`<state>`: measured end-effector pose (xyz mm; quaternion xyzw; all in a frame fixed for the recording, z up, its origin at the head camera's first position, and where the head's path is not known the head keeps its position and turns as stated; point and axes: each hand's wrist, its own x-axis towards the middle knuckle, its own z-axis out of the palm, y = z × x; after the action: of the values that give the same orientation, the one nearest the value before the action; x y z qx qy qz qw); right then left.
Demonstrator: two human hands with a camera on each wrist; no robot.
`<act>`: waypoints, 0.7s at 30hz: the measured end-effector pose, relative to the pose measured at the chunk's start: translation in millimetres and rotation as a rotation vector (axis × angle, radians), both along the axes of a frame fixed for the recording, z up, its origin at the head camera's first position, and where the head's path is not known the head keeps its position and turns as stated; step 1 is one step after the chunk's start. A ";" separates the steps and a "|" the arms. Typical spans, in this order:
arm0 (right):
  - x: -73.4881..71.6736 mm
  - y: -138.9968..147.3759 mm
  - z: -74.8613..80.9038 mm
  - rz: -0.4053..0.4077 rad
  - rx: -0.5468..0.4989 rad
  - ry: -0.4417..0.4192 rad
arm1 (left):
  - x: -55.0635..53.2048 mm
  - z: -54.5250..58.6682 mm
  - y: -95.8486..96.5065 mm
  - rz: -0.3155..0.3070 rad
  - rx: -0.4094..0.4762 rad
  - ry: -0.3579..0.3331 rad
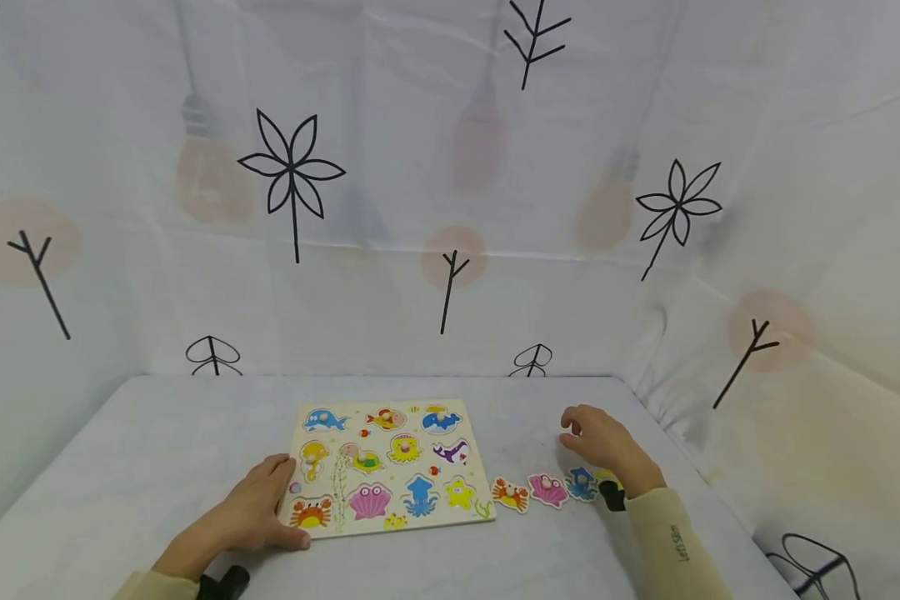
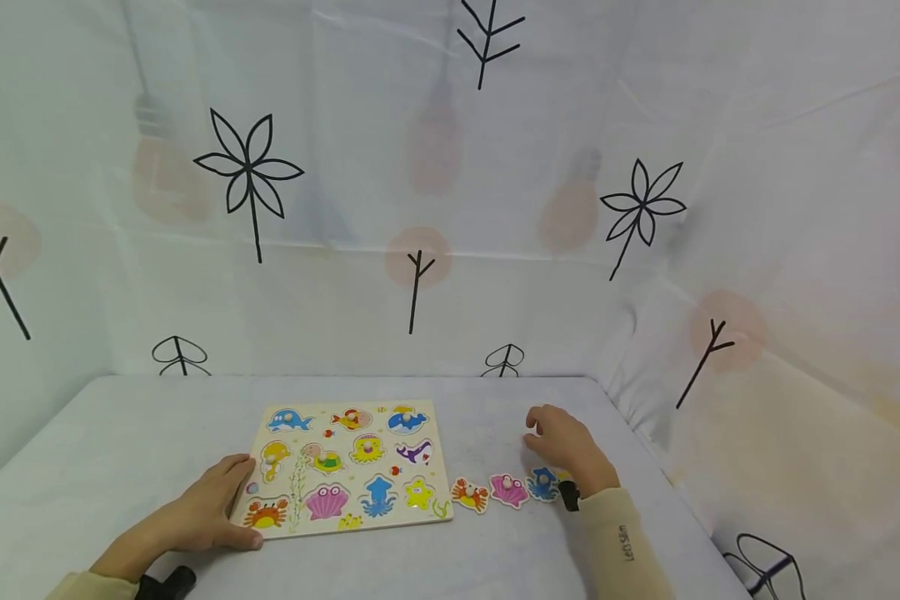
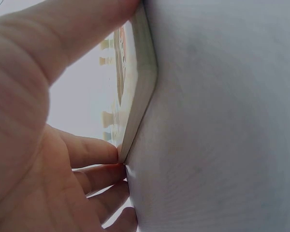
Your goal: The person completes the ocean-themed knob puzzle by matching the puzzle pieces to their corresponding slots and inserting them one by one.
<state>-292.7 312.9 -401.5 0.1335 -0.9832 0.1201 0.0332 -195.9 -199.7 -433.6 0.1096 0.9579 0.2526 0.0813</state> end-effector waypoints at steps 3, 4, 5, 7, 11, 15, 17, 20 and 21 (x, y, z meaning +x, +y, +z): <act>-1.9 5.9 -2.4 -0.022 -0.008 -0.019 | 0.1 -0.9 -0.2 0.000 0.002 0.006; -2.3 7.9 -2.9 -0.027 -0.010 -0.028 | 0.2 -1.1 -0.3 -0.001 0.002 0.007; -2.7 10.0 -3.2 -0.036 -0.011 -0.035 | 0.2 -1.1 -0.3 -0.001 0.003 0.008; -3.3 14.5 -3.2 -0.046 -0.017 -0.044 | 0.0 -1.0 -0.1 -0.001 0.002 0.011; -3.8 25.2 -1.6 -0.062 -0.032 -0.052 | -0.1 0.0 0.6 -0.001 0.000 0.010; -4.2 35.4 -3.0 -0.103 -0.040 -0.091 | 0.0 1.0 1.1 0.000 -0.004 0.005; -4.5 39.0 -5.1 -0.124 -0.044 -0.118 | 0.1 1.3 0.9 0.001 -0.007 0.003; -4.6 41.3 -8.1 -0.145 -0.064 -0.153 | 0.1 1.7 0.8 0.003 -0.007 0.002; -4.7 41.7 -9.1 -0.149 -0.071 -0.163 | 0.2 1.7 0.7 0.004 -0.007 0.002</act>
<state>-297.5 354.6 -410.6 0.0483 -0.9850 0.1625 -0.0332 -195.6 -199.0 -431.9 0.1076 0.9591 0.2494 0.0800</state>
